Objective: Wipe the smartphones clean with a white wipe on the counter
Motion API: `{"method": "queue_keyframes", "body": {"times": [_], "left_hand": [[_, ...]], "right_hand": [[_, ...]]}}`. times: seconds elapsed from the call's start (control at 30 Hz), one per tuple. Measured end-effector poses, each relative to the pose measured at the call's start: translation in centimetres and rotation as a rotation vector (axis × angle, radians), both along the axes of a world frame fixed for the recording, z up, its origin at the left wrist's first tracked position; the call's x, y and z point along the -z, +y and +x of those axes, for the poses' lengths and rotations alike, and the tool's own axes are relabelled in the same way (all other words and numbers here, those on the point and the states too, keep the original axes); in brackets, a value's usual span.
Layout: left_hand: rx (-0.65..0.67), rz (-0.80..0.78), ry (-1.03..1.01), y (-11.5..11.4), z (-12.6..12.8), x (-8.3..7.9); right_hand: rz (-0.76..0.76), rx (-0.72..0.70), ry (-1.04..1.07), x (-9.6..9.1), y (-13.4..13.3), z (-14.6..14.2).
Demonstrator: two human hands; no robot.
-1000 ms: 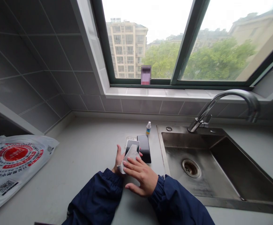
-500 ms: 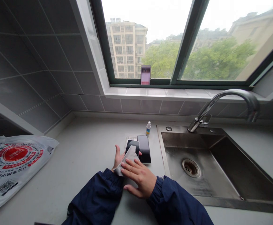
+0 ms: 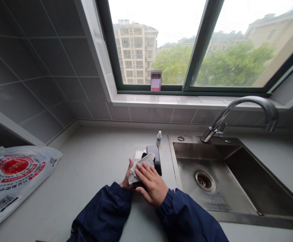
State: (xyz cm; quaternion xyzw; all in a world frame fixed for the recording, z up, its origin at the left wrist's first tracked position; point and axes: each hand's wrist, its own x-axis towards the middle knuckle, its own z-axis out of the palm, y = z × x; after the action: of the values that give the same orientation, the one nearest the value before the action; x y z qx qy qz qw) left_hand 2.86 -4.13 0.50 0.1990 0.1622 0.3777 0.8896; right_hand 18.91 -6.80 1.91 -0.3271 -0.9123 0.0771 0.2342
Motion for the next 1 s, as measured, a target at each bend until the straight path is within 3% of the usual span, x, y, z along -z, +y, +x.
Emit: {"method": "queue_keyframes", "body": {"times": [0.23,0.4,0.6,1.0], "left_hand": [[-0.114,0.132,-0.079,0.0,0.5,1.2],[-0.065,0.183,-0.102,0.1,1.0,0.7],[-0.002,0.166,0.017,-0.6,0.8,-0.1],[0.003,0.129,0.017,-0.7,0.7,0.2]], "right_hand": [[0.031,0.103,0.024,0.1,0.4,0.2],[0.059,0.169,0.064,0.4,0.9,0.6],[0.061,0.227,0.094,0.5,1.3,1.0],[0.059,0.216,0.103,0.4,1.3,1.0]]}}
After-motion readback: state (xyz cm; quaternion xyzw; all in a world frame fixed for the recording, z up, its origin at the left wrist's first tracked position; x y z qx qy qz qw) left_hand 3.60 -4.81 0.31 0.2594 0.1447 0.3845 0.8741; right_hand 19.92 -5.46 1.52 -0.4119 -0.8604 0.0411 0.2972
